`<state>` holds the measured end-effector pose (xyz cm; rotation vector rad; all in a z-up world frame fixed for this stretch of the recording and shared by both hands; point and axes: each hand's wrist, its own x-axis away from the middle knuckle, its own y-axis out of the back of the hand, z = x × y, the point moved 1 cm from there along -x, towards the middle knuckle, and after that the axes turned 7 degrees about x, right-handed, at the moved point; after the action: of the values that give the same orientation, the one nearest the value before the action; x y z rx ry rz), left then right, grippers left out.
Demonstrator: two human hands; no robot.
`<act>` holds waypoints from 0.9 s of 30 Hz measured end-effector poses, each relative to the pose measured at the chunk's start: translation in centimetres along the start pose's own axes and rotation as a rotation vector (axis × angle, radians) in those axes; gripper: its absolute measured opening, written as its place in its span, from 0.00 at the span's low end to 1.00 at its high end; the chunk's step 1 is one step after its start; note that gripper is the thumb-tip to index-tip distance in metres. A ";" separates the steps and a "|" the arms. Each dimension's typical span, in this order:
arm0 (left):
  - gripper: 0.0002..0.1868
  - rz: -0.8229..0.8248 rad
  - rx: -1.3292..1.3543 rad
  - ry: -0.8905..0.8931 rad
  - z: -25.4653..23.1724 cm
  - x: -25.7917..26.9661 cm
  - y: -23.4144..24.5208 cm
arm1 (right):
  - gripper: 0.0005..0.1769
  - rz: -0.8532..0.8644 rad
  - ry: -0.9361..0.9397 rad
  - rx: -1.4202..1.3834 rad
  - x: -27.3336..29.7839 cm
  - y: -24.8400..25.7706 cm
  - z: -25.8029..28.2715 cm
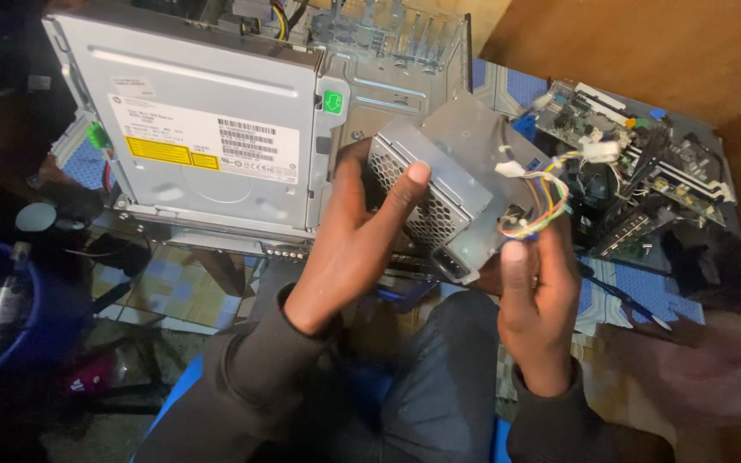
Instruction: The person is disassembling a computer power supply unit (PSU) using a screwdriver.
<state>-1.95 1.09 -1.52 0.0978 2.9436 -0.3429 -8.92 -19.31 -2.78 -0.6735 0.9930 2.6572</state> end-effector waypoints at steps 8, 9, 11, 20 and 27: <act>0.33 0.124 0.018 0.072 -1.2 0.4 0.2 | 0.30 -0.040 -0.202 -0.135 -0.6 0.3 -0.1; 0.33 0.129 0.021 0.078 -1.0 0.5 0.3 | 0.30 -0.041 -0.209 -0.130 -0.7 0.3 -0.3; 0.31 0.155 -0.018 -0.017 -0.7 0.7 0.6 | 0.33 -0.042 -0.196 -0.106 -0.7 0.4 -0.4; 0.25 0.179 -0.087 -0.042 -0.5 0.8 0.9 | 0.36 -0.034 0.009 -0.049 0.0 0.4 -3.1; 0.26 0.246 -0.178 -0.091 -0.8 1.2 1.2 | 0.42 -0.010 -0.182 -0.196 0.1 0.8 -3.7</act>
<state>-3.16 2.52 -1.21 0.4039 2.8134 -0.0481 -8.02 -22.32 -4.82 -0.4607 0.6868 2.7710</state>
